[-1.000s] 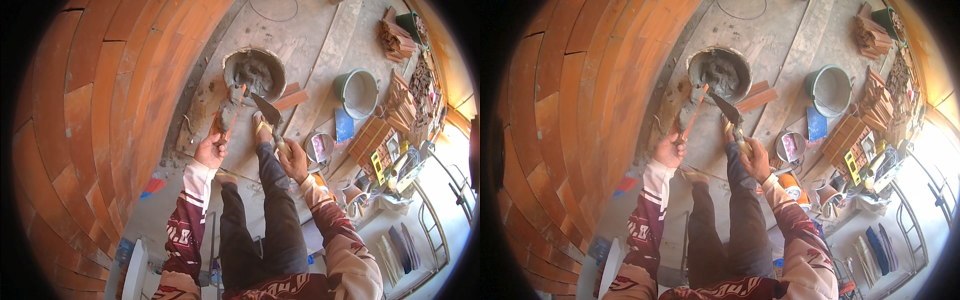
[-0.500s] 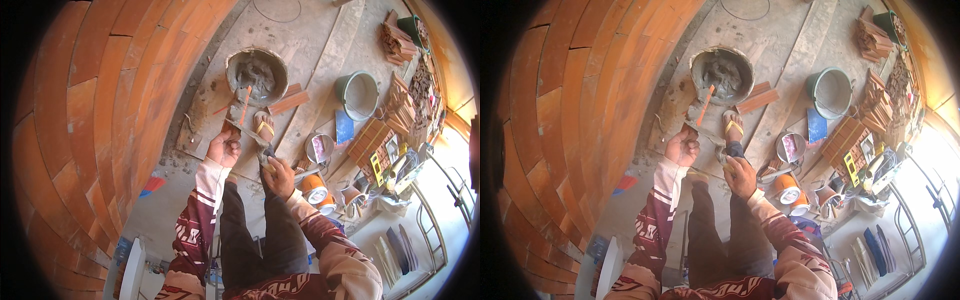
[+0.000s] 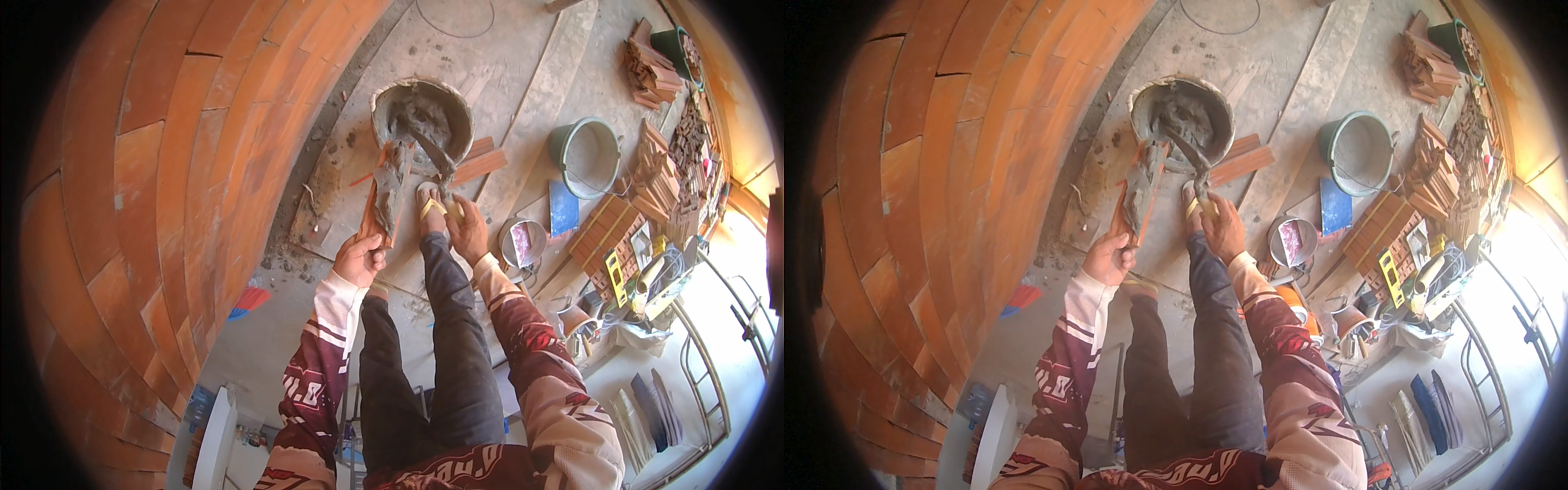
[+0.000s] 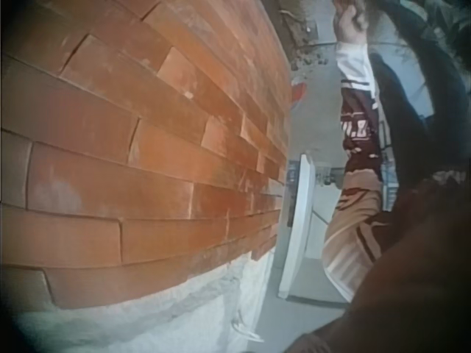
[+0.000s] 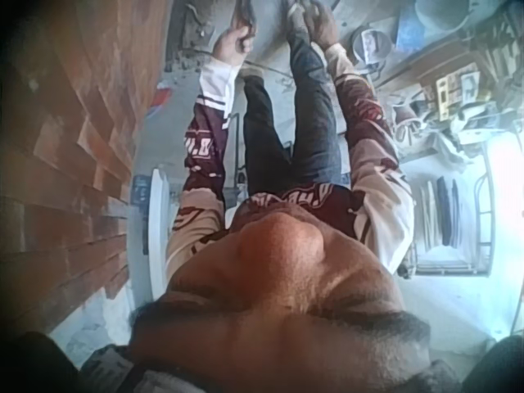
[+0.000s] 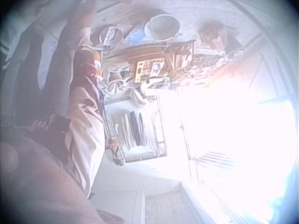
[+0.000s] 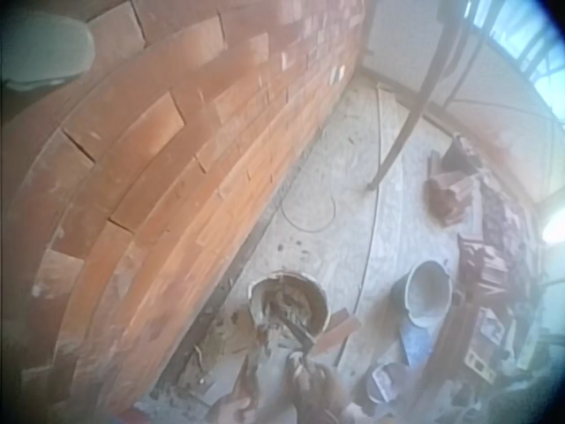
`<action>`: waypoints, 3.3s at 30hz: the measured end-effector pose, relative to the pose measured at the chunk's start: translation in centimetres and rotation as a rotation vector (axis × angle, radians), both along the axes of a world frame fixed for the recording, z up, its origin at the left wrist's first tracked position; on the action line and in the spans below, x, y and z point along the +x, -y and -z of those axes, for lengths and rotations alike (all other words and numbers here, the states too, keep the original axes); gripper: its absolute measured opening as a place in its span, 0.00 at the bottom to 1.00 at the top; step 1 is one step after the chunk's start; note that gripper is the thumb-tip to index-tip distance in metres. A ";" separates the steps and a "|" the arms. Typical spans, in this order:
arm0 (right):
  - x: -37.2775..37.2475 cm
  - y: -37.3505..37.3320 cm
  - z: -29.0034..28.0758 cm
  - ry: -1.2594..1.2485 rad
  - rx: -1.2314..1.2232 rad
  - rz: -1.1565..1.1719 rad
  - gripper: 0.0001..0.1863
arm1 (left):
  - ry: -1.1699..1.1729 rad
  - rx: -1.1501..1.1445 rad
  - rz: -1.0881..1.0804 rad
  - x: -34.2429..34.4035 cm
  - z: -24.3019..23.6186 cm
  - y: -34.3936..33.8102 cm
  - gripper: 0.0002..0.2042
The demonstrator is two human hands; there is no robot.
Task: The person applies cement to rectangular terracotta tiles using a trowel and places them onto a wall. They use a white PVC pipe to tap the tiles into position and ensure alignment.
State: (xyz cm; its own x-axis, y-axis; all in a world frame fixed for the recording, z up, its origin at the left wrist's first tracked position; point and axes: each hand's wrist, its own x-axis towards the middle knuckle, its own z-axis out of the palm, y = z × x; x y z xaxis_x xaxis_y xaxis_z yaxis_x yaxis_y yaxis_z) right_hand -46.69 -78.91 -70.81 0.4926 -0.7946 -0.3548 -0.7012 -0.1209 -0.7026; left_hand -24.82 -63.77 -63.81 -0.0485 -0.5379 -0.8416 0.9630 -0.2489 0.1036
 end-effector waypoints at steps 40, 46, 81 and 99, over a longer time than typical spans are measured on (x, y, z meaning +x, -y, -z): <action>7.3 3.9 -3.1 0.476 1.124 0.178 0.20 | 0.141 -0.111 -0.026 0.2 -14.4 -5.9 0.07; 10.2 -0.4 -19.2 1.154 1.580 0.061 0.26 | 0.127 -0.296 -0.095 0.0 -26.8 -9.0 0.10; 27.9 -24.9 -53.7 1.263 1.332 -0.169 0.07 | 0.353 -0.612 -0.540 8.4 -51.3 -32.9 0.15; 30.4 -27.7 -55.3 1.338 1.092 0.102 0.16 | 2.838 0.862 0.415 15.7 -57.6 -35.9 0.06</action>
